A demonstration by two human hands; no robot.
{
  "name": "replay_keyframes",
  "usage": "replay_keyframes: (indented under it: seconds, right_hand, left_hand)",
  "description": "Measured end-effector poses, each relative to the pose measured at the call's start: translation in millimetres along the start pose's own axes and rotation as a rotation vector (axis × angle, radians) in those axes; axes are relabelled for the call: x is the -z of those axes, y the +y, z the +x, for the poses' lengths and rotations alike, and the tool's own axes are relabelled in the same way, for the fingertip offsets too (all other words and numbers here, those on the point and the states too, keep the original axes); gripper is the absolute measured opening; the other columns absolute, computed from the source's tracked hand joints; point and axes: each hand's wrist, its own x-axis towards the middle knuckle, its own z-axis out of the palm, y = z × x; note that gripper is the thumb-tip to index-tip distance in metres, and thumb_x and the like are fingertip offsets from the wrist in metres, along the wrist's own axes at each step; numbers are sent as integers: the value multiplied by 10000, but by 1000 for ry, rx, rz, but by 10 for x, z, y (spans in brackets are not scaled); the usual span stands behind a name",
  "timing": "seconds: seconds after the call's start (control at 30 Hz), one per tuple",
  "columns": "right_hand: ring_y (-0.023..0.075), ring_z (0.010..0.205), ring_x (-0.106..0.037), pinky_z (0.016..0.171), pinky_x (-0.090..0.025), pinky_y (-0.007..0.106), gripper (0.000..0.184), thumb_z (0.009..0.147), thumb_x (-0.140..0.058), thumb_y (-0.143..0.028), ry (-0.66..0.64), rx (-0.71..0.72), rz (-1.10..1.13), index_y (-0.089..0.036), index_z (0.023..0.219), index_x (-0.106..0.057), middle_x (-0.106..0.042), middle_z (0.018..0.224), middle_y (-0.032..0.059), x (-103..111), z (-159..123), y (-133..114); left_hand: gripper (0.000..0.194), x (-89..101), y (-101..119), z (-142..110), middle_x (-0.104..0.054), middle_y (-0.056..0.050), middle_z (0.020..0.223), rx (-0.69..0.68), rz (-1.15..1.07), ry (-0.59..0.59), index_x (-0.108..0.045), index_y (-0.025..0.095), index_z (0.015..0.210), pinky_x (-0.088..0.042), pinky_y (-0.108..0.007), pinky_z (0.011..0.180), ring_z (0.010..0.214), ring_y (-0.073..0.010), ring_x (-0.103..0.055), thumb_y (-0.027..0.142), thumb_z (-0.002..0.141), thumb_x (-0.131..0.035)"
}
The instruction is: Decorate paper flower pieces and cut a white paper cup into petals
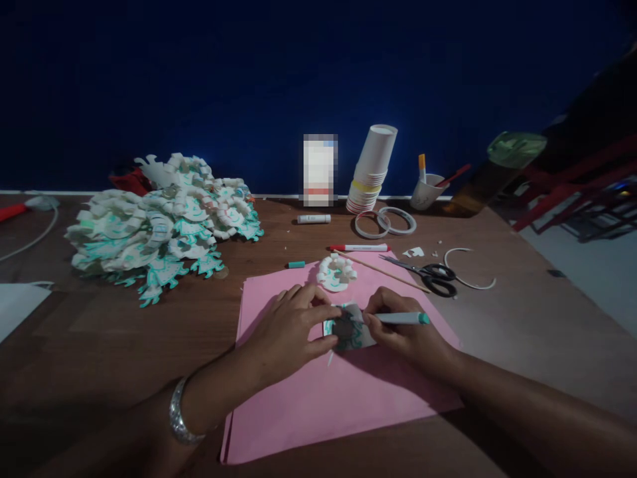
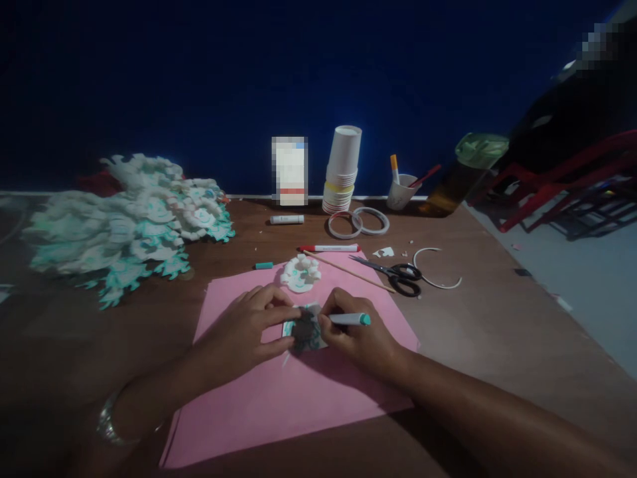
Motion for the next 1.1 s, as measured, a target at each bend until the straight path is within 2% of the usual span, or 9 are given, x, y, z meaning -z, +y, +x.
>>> replay_keyframes:
  seconds: [0.67, 0.9, 1.1]
  right_hand:
    - [128, 532, -499, 497, -370, 231, 121, 847, -554, -215, 4, -26, 40, -206, 732, -521, -588, 622, -16, -8, 1, 14]
    - [130, 501, -497, 480, -394, 232, 178, 904, -545, -291, 50, -93, 215, -213, 749, -504, -563, 576, -30, -18, -16, 49]
    - [124, 507, -486, 471, -382, 225, 162, 877, -565, -287, 35, -92, 184, -201, 746, -523, -562, 599, -21, -18, -12, 34]
  left_hand:
    - [344, 4, 3, 9, -619, -26, 1140, -1, -9, -11, -692, 317, 1179, -443, -409, 900, 1050, -235, -564, 288, 839, -735]
    - [356, -16, -10, 4, -616, -14, 1128, -3, -14, 4, -690, 314, 1174, -436, -400, 905, 1044, -226, -561, 266, 826, -745]
    - [345, -15, -13, -2, -614, -13, 1133, -4, -10, 4, -689, 307, 1171, -437, -400, 903, 1050, -225, -560, 269, 832, -738]
